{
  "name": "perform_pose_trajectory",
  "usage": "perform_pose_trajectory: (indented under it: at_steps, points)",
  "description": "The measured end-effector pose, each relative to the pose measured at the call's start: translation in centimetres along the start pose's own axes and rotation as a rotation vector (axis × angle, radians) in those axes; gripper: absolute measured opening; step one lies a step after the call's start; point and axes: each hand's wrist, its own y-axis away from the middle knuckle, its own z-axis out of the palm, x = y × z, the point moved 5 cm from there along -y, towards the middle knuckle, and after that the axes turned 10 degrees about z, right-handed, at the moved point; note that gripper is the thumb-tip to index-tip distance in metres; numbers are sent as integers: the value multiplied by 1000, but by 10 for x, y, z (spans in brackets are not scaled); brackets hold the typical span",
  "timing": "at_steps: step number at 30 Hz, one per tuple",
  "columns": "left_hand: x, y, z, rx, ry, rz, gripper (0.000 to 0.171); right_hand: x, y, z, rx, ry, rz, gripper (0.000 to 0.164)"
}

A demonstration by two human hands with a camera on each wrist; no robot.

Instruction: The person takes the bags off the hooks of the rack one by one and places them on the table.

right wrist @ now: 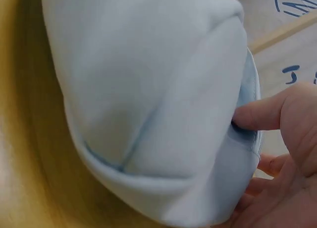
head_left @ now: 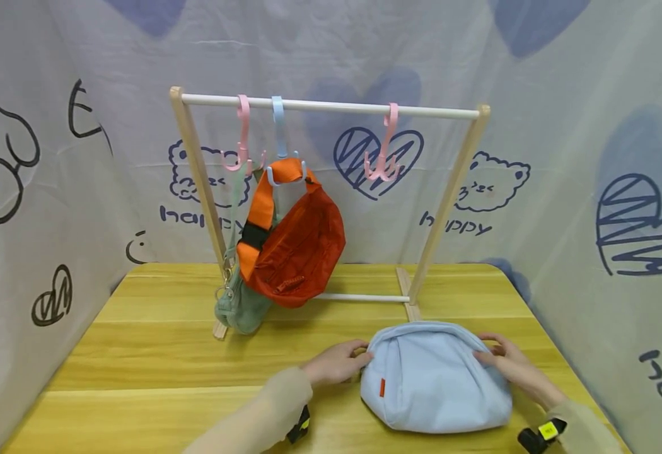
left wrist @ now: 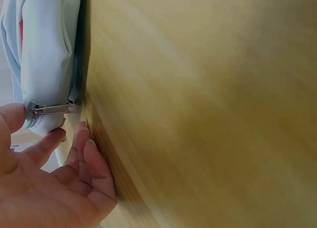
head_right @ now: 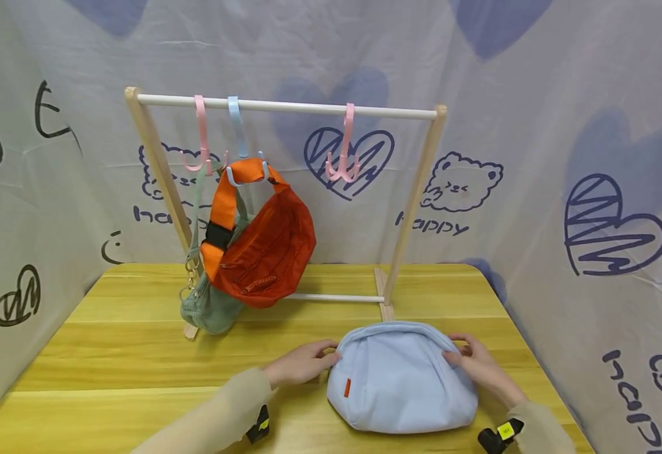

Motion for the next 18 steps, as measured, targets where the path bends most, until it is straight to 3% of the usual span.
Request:
perform_pose_trajectory:
  at_steps: [10,18]
  points:
    - [16,-11,7,-5,-161,13,52,5,-4,-13,63,39,3,56]
    - [14,-12,8,-18,-163,37,49,6,-3,-17,127,81,-53,51]
